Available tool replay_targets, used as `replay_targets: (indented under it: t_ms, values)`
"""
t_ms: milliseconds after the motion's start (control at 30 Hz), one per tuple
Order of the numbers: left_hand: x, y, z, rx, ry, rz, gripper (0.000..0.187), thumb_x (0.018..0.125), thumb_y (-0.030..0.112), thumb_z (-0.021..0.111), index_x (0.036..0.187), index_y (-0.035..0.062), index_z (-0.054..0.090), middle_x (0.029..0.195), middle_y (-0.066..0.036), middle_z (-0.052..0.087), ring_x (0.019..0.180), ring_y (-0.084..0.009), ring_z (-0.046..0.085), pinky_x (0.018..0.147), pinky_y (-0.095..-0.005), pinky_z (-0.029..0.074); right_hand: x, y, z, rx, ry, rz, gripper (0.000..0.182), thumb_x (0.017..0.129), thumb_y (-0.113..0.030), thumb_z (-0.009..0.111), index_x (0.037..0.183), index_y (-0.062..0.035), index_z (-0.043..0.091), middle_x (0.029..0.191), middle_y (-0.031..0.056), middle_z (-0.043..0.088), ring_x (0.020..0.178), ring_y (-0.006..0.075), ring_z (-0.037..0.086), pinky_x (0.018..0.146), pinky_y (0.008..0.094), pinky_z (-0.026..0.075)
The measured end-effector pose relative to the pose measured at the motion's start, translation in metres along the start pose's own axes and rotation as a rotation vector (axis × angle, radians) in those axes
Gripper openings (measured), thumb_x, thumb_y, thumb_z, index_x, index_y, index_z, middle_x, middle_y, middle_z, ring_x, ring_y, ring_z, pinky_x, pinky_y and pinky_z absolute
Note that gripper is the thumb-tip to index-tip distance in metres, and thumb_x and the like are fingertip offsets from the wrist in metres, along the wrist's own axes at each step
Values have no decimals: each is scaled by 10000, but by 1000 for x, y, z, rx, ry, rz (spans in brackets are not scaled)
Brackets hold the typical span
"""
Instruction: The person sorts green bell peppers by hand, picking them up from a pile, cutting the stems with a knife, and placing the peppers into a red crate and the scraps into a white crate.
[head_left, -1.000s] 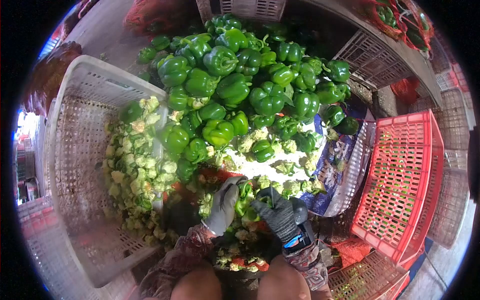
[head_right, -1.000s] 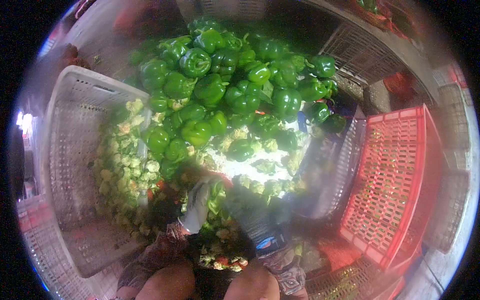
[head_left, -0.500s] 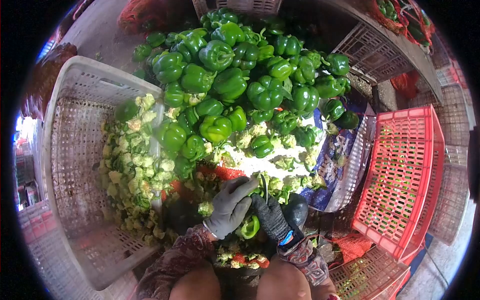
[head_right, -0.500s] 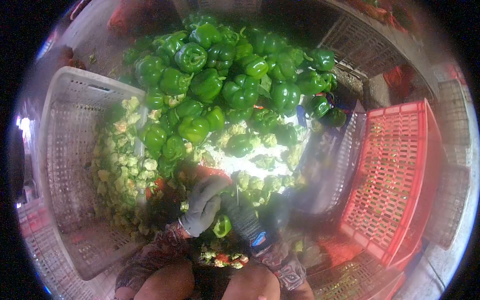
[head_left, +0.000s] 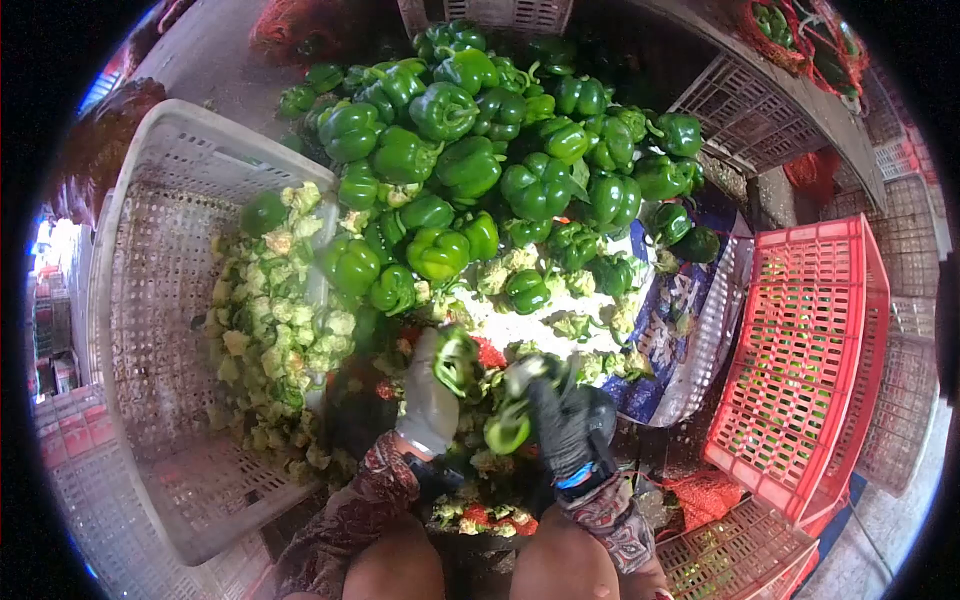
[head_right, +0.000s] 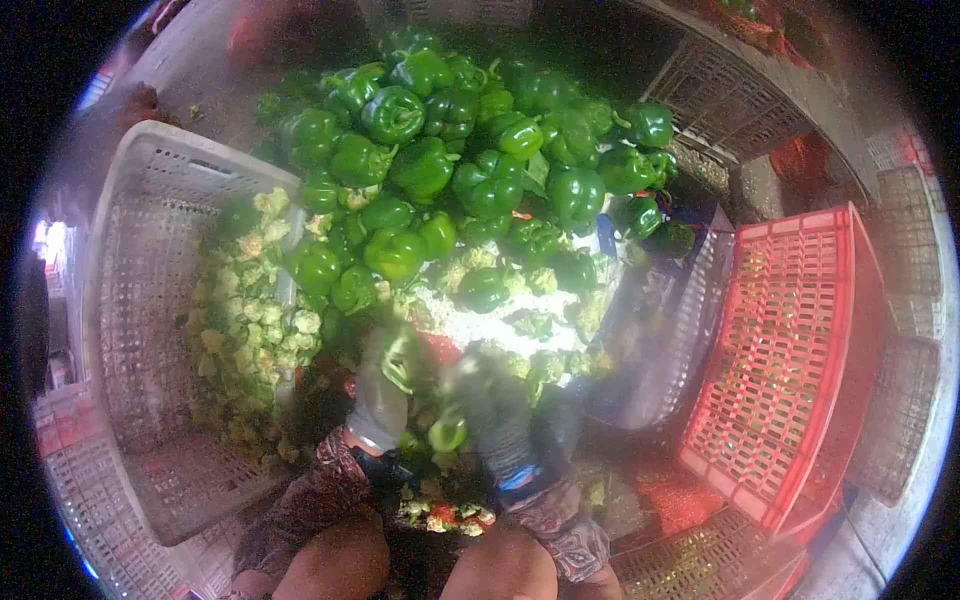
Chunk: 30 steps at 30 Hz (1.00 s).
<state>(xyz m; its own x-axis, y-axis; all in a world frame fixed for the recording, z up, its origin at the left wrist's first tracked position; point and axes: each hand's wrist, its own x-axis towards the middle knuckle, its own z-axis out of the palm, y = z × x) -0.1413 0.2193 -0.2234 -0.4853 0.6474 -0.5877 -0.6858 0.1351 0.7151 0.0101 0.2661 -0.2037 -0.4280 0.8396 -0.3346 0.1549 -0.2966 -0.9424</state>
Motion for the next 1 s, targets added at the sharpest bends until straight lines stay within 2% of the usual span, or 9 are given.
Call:
replay_targets:
  t_ms: [133,200,267,333,467,567,700,800,1000]
  values:
    - [-10,14,-17,-42,-86,-20,395,967,359,418,1217,62,493,1072,-78,611,810,-137,609,640,-316,528,39,-66,5,-784,-134,320,558,834,-200,699,1299,-7,459,1110,153,640,951,216,641,810,343,508]
    - [-12,25,-16,76,-234,-80,487,957,289,438,1369,38,371,1312,-142,510,1007,-198,596,822,-349,514,38,-26,-3,-568,-189,29,621,815,-262,716,1329,-37,450,1141,172,623,1005,264,631,845,358,499]
    - [-14,20,-11,344,-356,-52,558,953,276,440,1424,25,276,1402,-155,410,1184,-239,483,970,-348,408,25,-20,-3,-674,-217,-400,616,820,-256,696,1353,-76,445,1159,176,607,1021,315,615,857,365,498]
    - [-22,21,-3,762,-511,152,656,974,323,414,1469,-7,137,1505,-157,252,1404,-252,203,1128,-316,170,11,-52,-11,-843,-311,-202,577,808,-180,698,1330,-77,476,1168,166,608,1037,293,617,871,347,492]
    - [-23,25,7,466,-772,178,683,984,449,374,1455,-14,199,1522,-129,223,1413,-232,175,1137,-322,146,-24,-78,-49,-415,-187,-102,393,831,-85,629,1216,-46,560,1120,144,616,1003,246,614,871,328,481]
    - [-31,69,-15,486,-609,-10,506,964,383,459,1338,42,425,1326,-122,511,1212,-214,499,985,-342,408,-80,-101,-166,-455,368,-207,369,900,-67,522,1267,-33,503,1202,108,568,1091,207,549,930,328,440]
    - [-41,47,-71,1609,-650,257,411,861,272,600,1219,96,503,1092,-108,594,987,-268,598,812,-366,502,-126,-151,-313,-912,846,-309,344,906,-53,502,1248,-24,505,1197,93,560,1054,185,542,887,312,439]
    - [-41,-24,-116,1899,-920,577,455,763,260,652,1179,130,524,1033,-109,567,939,-325,576,751,-400,513,-152,-159,-399,-1270,900,-7,326,888,-44,517,1212,-20,527,1164,90,568,987,176,555,824,296,452]
    - [-28,-42,-112,2091,-1089,408,480,669,200,667,1107,84,509,1024,-149,533,939,-331,550,725,-443,512,-154,-145,-349,-1233,752,145,290,852,-28,547,1140,-11,571,1100,84,585,853,158,583,699,264,478]
